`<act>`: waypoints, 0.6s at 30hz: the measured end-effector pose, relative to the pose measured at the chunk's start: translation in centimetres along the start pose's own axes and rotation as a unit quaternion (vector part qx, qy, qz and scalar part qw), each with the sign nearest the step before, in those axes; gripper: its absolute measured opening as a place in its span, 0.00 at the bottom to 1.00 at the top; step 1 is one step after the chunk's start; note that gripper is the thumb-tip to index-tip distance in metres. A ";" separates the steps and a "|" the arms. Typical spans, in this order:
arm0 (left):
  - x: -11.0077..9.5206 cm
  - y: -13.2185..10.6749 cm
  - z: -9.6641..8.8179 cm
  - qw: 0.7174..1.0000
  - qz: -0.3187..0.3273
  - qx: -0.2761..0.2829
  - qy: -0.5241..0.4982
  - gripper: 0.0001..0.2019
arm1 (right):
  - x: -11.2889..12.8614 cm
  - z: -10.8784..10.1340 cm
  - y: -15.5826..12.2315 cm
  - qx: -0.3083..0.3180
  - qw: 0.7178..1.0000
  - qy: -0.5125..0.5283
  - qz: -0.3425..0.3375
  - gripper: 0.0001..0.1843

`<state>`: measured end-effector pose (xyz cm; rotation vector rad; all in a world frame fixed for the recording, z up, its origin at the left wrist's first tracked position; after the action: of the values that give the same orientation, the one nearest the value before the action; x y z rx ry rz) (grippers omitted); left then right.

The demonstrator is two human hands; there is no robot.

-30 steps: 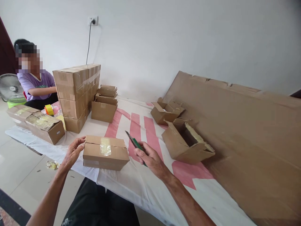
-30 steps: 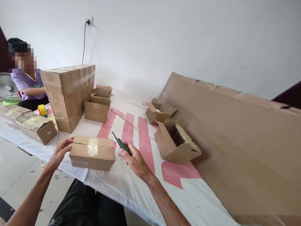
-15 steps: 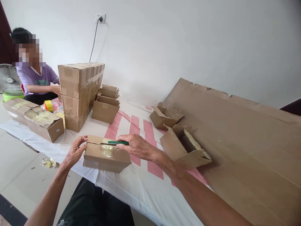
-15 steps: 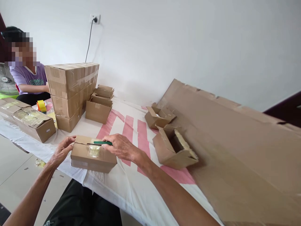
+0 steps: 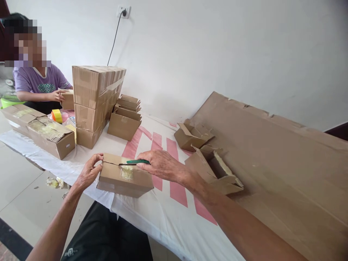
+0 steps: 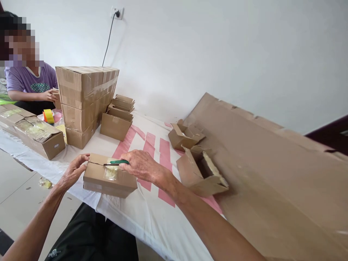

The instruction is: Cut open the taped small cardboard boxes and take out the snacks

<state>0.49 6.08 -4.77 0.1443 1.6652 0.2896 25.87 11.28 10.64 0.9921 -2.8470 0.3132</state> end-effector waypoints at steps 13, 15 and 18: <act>-0.5 0.5 0.2 0.999 0.012 0.024 0.019 0.06 | 0.6 0.2 1.3 0.016 0.991 -0.132 -0.030 0.18; -0.6 0.6 0.2 0.999 0.011 0.023 0.029 0.06 | 0.6 0.2 1.4 0.008 0.992 -0.123 -0.030 0.17; -0.5 0.7 0.1 0.998 0.009 0.018 0.054 0.07 | 0.9 0.6 1.8 -0.008 0.991 -0.127 -0.032 0.15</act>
<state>0.58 6.60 -4.09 0.1733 1.7774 0.2848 24.00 11.98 9.94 1.1955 -3.0260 0.1690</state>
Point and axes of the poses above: each hand's wrist, its own y-axis towards the middle knuckle, its own z-axis out of the palm, x = y × z, the point moved 2 cm from there along y, towards the middle knuckle, and after that the axes turned 3 degrees about z, right-handed, at the moved point
